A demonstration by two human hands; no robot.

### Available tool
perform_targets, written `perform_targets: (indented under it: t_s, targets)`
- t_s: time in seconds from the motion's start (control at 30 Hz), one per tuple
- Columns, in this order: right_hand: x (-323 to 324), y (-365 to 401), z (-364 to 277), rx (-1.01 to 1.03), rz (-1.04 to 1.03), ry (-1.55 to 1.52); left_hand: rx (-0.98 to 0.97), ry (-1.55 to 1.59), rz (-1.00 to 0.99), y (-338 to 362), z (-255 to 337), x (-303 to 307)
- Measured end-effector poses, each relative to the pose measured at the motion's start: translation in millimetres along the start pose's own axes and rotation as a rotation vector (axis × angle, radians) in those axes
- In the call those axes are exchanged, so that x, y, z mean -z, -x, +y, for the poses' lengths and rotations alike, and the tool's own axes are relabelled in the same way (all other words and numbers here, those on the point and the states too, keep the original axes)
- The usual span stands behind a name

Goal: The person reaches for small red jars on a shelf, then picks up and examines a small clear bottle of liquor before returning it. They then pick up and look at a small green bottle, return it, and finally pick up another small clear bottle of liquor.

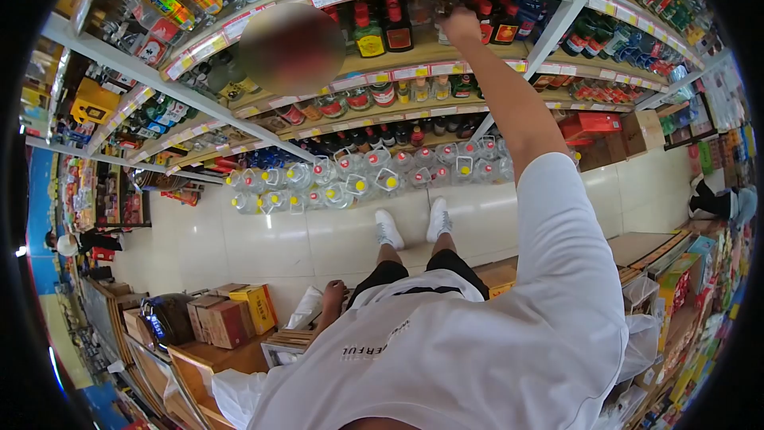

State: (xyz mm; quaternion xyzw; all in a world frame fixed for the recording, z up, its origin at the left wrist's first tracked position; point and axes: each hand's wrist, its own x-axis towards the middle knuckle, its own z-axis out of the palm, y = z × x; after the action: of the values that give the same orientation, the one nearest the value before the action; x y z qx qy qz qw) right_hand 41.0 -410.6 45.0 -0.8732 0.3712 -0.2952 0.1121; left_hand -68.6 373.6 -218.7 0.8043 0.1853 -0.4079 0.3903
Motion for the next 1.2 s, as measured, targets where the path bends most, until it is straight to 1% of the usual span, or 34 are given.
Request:
perform_targets:
  t_s: [0.1,0.13,0.23,0.3,0.33,0.43,0.47,0.5,0.57,0.6,0.67,0.7,0.73,0.77,0.8,0.87,0.97,1.0,1.07,1.17,1.2]
  targets:
    - [9,-1,-6,-0.006,-0.018,-0.014,-0.054,-0.06,-0.003,-5,3,-1]
    - [10,0,-8,-0.016,-0.024,-0.008,-0.056,-0.009,0.011,-4,2,0]
    - [24,10,-18,0.014,0.042,-0.229,-0.074,0.107,0.05,-4,6,3]
    - [38,15,-27,-0.068,-0.052,-0.184,-0.092,0.133,0.069,-5,11,4]
    - [46,21,-31,-0.113,-0.101,-0.159,-0.139,0.119,0.053,-6,14,4]
    - [70,49,-51,0.025,0.056,-0.26,-0.29,0.104,-0.016,-17,48,-5]
    - [82,62,-59,0.034,0.019,-0.289,-0.342,0.112,-0.05,-18,62,-12]
    - [89,74,-63,0.01,-0.041,-0.394,-0.428,0.131,-0.096,-9,85,-20]
    - [101,99,-68,-0.048,-0.168,-0.598,-0.565,0.144,-0.215,34,147,-37]
    - [113,115,-76,-0.046,-0.264,-0.72,-0.619,0.135,-0.281,59,179,-43]
    - [159,147,-112,-0.154,-0.467,-0.842,-0.82,0.171,-0.384,90,222,-57]
    - [173,162,-126,-0.219,-0.579,-0.902,-0.869,0.168,-0.433,107,244,-62]
    - [175,176,-134,-0.196,-0.605,-0.988,-0.911,0.163,-0.48,126,262,-63]
    - [174,185,-134,-0.167,-0.7,-1.106,-0.947,0.199,-0.502,151,280,-65]
    - [177,197,-141,-0.175,-0.771,-1.145,-0.98,0.235,-0.522,173,294,-66]
    - [186,220,-155,-0.184,-0.935,-1.268,-0.961,0.299,-0.652,192,310,-65]
    - [185,252,-171,-0.189,-1.104,-1.305,-0.86,0.385,-0.845,213,315,-56]
    - [193,260,-181,-0.153,-1.163,-1.292,-0.82,0.42,-0.903,219,311,-54]
    - [182,281,-192,-0.119,-1.202,-1.295,-0.739,0.494,-1.015,229,300,-52]
    - [168,296,-203,-0.09,-1.265,-1.267,-0.754,0.426,-0.988,234,284,-53]
    - [167,300,-208,-0.091,-1.279,-1.257,-0.726,0.439,-0.941,241,281,-53]
